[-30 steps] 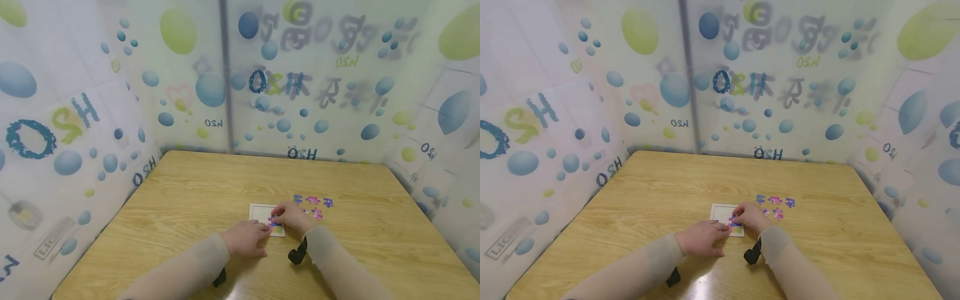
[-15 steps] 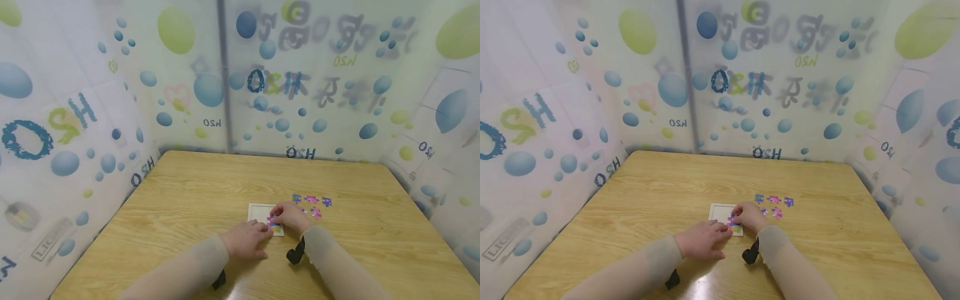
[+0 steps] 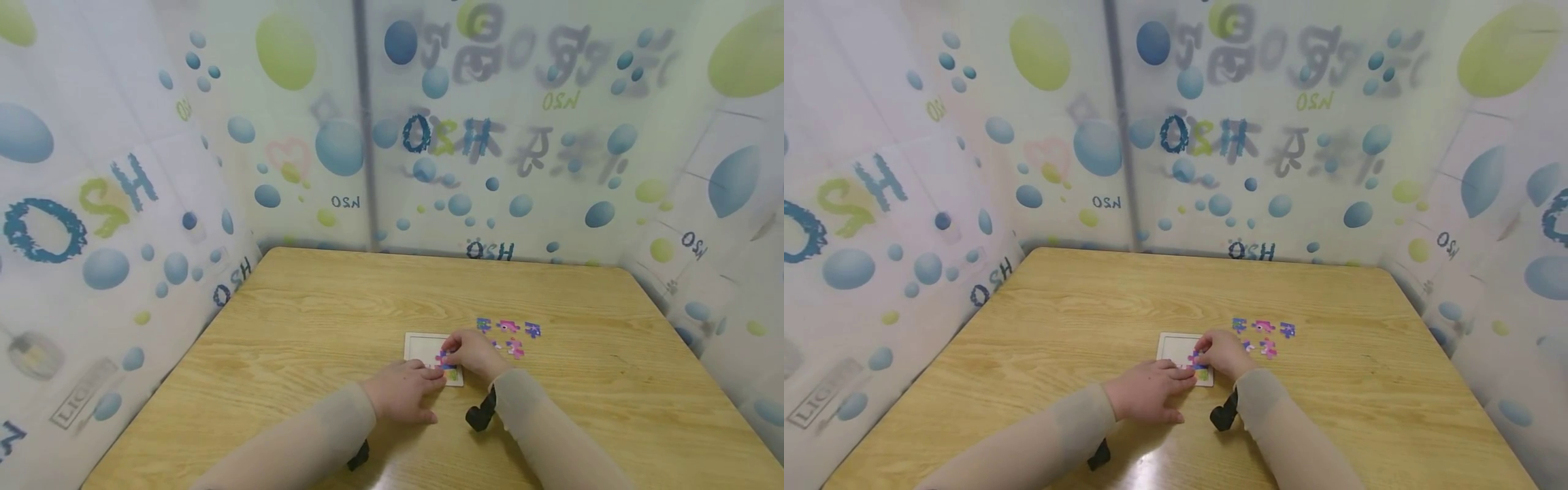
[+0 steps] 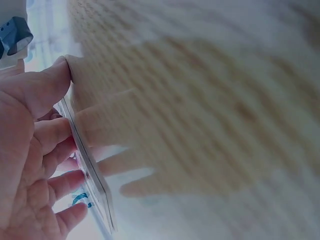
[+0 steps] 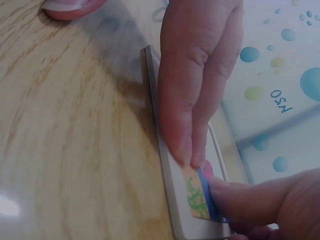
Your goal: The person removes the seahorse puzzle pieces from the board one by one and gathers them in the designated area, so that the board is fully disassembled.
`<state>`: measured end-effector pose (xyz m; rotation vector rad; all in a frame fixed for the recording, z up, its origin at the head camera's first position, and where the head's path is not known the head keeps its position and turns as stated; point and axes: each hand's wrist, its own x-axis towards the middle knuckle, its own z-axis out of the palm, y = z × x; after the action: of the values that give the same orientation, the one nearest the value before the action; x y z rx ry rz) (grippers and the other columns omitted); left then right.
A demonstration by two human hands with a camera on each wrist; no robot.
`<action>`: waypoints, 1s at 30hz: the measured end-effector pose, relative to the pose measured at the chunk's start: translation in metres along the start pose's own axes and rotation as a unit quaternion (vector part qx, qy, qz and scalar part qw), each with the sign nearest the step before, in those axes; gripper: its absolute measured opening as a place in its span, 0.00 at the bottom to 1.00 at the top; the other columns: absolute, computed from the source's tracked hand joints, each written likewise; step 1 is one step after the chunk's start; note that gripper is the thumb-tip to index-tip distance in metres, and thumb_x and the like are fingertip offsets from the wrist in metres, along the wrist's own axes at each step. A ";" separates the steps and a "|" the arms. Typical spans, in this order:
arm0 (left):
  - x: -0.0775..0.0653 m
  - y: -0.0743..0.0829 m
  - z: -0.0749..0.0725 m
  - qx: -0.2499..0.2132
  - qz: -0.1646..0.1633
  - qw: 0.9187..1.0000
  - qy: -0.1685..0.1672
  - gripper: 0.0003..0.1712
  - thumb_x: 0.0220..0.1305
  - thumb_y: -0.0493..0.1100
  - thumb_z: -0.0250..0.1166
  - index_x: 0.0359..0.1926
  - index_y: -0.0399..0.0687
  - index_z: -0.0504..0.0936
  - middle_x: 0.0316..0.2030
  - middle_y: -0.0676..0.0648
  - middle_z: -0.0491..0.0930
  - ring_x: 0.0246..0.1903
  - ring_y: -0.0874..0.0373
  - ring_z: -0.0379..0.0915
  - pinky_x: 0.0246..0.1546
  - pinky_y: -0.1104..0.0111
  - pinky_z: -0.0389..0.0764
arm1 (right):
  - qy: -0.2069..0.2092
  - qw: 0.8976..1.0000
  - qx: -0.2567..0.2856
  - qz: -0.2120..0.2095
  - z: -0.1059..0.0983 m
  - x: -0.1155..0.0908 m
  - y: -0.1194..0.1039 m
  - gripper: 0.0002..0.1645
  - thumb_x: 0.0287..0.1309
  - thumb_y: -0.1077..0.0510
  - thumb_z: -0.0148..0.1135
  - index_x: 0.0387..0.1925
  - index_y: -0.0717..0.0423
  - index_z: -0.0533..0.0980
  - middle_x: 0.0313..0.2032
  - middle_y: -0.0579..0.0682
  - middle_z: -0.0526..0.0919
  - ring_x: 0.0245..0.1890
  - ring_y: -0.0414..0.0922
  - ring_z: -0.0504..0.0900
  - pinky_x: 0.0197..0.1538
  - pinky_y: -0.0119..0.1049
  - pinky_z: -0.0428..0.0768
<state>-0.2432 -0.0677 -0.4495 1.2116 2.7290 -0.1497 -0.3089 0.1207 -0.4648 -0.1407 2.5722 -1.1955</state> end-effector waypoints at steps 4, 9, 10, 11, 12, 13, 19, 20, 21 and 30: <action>0.001 0.000 0.001 -0.017 -0.007 1.000 -0.008 0.40 0.62 0.67 0.57 0.71 0.57 0.65 0.70 0.56 0.60 0.69 0.56 0.56 0.67 0.62 0.62 | -0.003 1.000 -0.003 -0.001 -0.001 0.000 -0.001 0.06 0.54 0.65 0.68 0.35 0.55 0.82 0.32 0.49 0.79 0.35 0.46 0.75 0.47 0.42 0.75; 0.000 0.002 -0.002 -0.052 -0.016 0.998 -0.016 0.40 0.62 0.65 0.59 0.71 0.56 0.64 0.71 0.56 0.59 0.69 0.53 0.55 0.67 0.62 0.62 | 0.000 1.000 -0.016 -0.014 -0.001 -0.001 -0.002 0.04 0.54 0.65 0.68 0.33 0.56 0.82 0.31 0.48 0.79 0.34 0.45 0.75 0.46 0.41 0.76; 0.000 0.002 -0.003 -0.055 -0.016 0.998 -0.017 0.40 0.62 0.65 0.59 0.71 0.56 0.64 0.71 0.55 0.59 0.69 0.53 0.55 0.67 0.62 0.62 | 0.001 1.000 -0.016 -0.017 -0.001 -0.001 -0.002 0.04 0.54 0.65 0.68 0.33 0.56 0.82 0.31 0.48 0.79 0.34 0.45 0.75 0.45 0.41 0.76; -0.001 0.003 -0.004 -0.058 -0.017 0.998 -0.017 0.40 0.62 0.65 0.59 0.71 0.56 0.64 0.71 0.55 0.59 0.69 0.53 0.55 0.67 0.62 0.62 | 0.003 1.000 -0.016 -0.019 -0.001 -0.001 -0.001 0.04 0.54 0.66 0.68 0.33 0.56 0.82 0.30 0.48 0.79 0.34 0.45 0.75 0.45 0.41 0.75; -0.001 0.003 -0.004 -0.059 -0.017 0.998 -0.017 0.40 0.62 0.65 0.59 0.71 0.56 0.64 0.71 0.55 0.59 0.69 0.52 0.55 0.67 0.62 0.62 | 0.004 1.000 -0.014 -0.021 -0.001 -0.001 0.000 0.04 0.54 0.66 0.68 0.33 0.56 0.82 0.30 0.48 0.79 0.34 0.45 0.75 0.44 0.40 0.75; -0.001 0.004 -0.005 -0.060 -0.017 0.998 -0.017 0.40 0.62 0.65 0.59 0.71 0.56 0.64 0.71 0.55 0.59 0.69 0.52 0.55 0.67 0.62 0.62 | 0.005 1.000 -0.012 -0.022 -0.001 -0.001 0.000 0.04 0.54 0.66 0.68 0.33 0.56 0.82 0.31 0.48 0.79 0.34 0.45 0.75 0.44 0.40 0.75; -0.002 0.004 -0.006 -0.062 -0.017 0.998 -0.017 0.40 0.62 0.65 0.60 0.71 0.56 0.64 0.71 0.56 0.59 0.69 0.53 0.55 0.67 0.62 0.62 | 0.007 1.000 0.007 -0.019 0.000 -0.001 0.001 0.06 0.54 0.67 0.67 0.35 0.57 0.82 0.32 0.49 0.79 0.36 0.45 0.74 0.46 0.41 0.75; -0.002 0.004 -0.006 -0.062 -0.017 0.998 -0.017 0.40 0.62 0.65 0.60 0.71 0.56 0.64 0.71 0.56 0.59 0.69 0.53 0.55 0.67 0.62 0.62 | 0.007 1.000 0.010 -0.018 0.000 -0.001 0.001 0.06 0.54 0.67 0.67 0.35 0.57 0.82 0.32 0.49 0.79 0.36 0.45 0.75 0.46 0.41 0.74; -0.001 0.004 -0.005 -0.063 -0.016 0.998 -0.018 0.40 0.62 0.65 0.60 0.71 0.56 0.64 0.71 0.56 0.59 0.69 0.53 0.55 0.67 0.62 0.62 | 0.007 1.000 0.013 -0.017 0.000 -0.001 0.001 0.06 0.54 0.67 0.67 0.34 0.58 0.82 0.32 0.49 0.79 0.36 0.45 0.75 0.46 0.41 0.74; -0.001 0.004 -0.004 -0.064 -0.016 0.998 -0.016 0.40 0.61 0.65 0.60 0.71 0.56 0.65 0.71 0.55 0.59 0.69 0.52 0.55 0.67 0.62 0.61 | 0.015 0.999 0.038 -0.005 0.000 -0.001 0.003 0.07 0.54 0.67 0.67 0.36 0.58 0.83 0.33 0.49 0.80 0.37 0.46 0.75 0.47 0.42 0.73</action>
<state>-0.2403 -0.0648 -0.4453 1.1229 2.6860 0.0017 -0.3083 0.1232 -0.4668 -0.1206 2.5494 -1.3066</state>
